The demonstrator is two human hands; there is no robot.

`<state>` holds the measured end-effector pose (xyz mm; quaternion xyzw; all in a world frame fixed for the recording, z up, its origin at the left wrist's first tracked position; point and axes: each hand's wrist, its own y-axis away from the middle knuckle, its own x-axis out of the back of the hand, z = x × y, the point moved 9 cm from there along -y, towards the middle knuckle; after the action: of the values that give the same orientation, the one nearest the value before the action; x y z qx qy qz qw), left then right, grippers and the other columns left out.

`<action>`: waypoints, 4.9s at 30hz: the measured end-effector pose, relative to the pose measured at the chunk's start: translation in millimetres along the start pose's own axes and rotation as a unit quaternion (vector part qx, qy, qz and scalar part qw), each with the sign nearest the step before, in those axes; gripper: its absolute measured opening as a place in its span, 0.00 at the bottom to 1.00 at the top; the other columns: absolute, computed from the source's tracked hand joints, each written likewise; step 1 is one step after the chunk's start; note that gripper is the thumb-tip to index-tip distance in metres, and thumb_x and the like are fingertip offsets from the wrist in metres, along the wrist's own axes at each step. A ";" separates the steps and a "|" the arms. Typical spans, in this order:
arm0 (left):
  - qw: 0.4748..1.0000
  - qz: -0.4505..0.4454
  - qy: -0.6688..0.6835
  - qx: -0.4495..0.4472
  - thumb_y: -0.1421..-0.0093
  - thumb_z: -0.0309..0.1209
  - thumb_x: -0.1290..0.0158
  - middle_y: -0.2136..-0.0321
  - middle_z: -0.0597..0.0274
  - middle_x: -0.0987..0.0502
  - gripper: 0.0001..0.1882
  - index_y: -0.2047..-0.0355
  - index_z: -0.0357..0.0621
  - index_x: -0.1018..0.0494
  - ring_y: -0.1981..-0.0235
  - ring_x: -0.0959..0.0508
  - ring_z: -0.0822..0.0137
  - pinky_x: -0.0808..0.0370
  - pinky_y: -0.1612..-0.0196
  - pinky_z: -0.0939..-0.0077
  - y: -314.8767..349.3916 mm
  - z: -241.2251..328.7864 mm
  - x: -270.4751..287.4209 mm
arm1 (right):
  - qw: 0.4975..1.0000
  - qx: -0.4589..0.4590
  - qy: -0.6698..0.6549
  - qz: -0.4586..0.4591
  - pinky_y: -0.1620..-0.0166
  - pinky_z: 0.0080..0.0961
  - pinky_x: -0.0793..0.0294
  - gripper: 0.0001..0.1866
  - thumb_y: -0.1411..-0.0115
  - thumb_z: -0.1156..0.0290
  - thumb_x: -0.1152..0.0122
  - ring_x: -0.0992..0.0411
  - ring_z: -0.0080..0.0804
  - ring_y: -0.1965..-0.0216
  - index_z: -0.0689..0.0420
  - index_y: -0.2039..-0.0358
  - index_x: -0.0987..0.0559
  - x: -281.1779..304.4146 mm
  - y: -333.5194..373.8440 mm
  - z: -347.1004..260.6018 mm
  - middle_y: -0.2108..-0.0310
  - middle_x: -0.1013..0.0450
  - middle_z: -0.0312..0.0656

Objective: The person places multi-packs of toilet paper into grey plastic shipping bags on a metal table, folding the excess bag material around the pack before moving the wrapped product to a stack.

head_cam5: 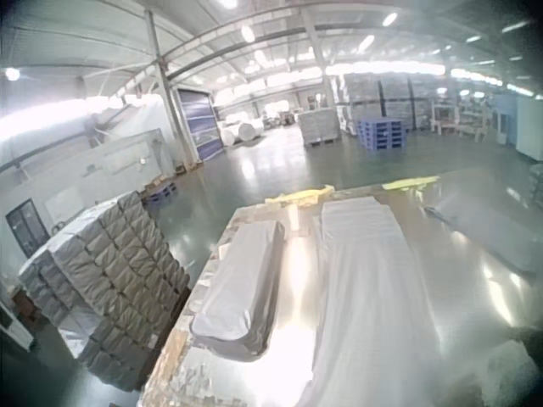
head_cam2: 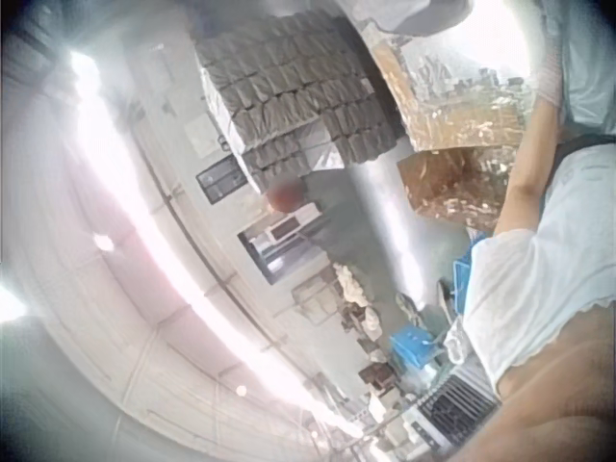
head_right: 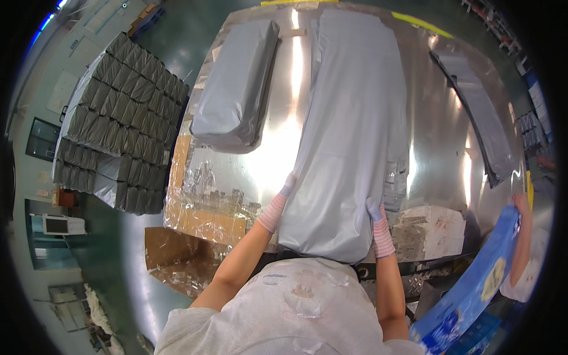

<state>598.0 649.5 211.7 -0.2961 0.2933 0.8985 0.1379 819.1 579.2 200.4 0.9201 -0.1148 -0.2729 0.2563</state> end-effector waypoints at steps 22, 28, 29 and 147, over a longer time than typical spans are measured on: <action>0.988 0.072 -0.052 -0.126 0.50 0.48 0.45 0.57 0.52 0.27 0.35 0.48 0.36 0.35 0.56 0.27 0.61 0.29 0.53 0.67 45.2 364.1 86.1 | 0.919 0.265 0.216 -0.194 0.37 0.27 0.57 0.56 0.51 0.50 0.39 0.58 0.42 0.35 0.66 0.37 0.63 -390.0 -105.7 -63.2 0.37 0.57 0.57; 0.971 0.136 -0.187 -0.065 0.44 0.49 0.49 0.56 0.58 0.27 0.30 0.49 0.40 0.33 0.57 0.27 0.64 0.30 0.53 0.69 -75.6 374.2 320.3 | 0.901 0.144 0.378 -0.159 0.37 0.31 0.50 0.59 0.52 0.41 0.42 0.51 0.50 0.37 0.66 0.38 0.67 -413.2 -185.5 42.0 0.39 0.53 0.62; 0.975 0.139 -0.171 -0.041 0.44 0.49 0.50 0.57 0.58 0.27 0.29 0.50 0.39 0.33 0.57 0.27 0.65 0.30 0.53 0.71 -77.5 368.7 304.0 | 0.905 0.142 0.368 -0.160 0.37 0.31 0.51 0.60 0.52 0.41 0.42 0.51 0.50 0.37 0.66 0.38 0.66 -407.4 -190.8 43.6 0.39 0.53 0.62; 0.453 0.063 -0.850 -0.261 0.45 0.49 0.55 0.42 0.50 0.42 0.31 0.44 0.46 0.39 0.41 0.43 0.49 0.57 0.37 0.53 -40.1 -109.4 -40.7 | 0.580 0.224 0.783 0.003 0.63 0.41 0.30 0.07 0.51 0.68 0.51 0.29 0.50 0.69 0.57 0.76 0.28 -3.3 43.0 -216.0 0.75 0.28 0.50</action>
<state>696.3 611.6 147.4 0.6122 -0.2007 0.7437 0.1783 934.6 632.5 380.2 0.8047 0.0699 0.5886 0.0332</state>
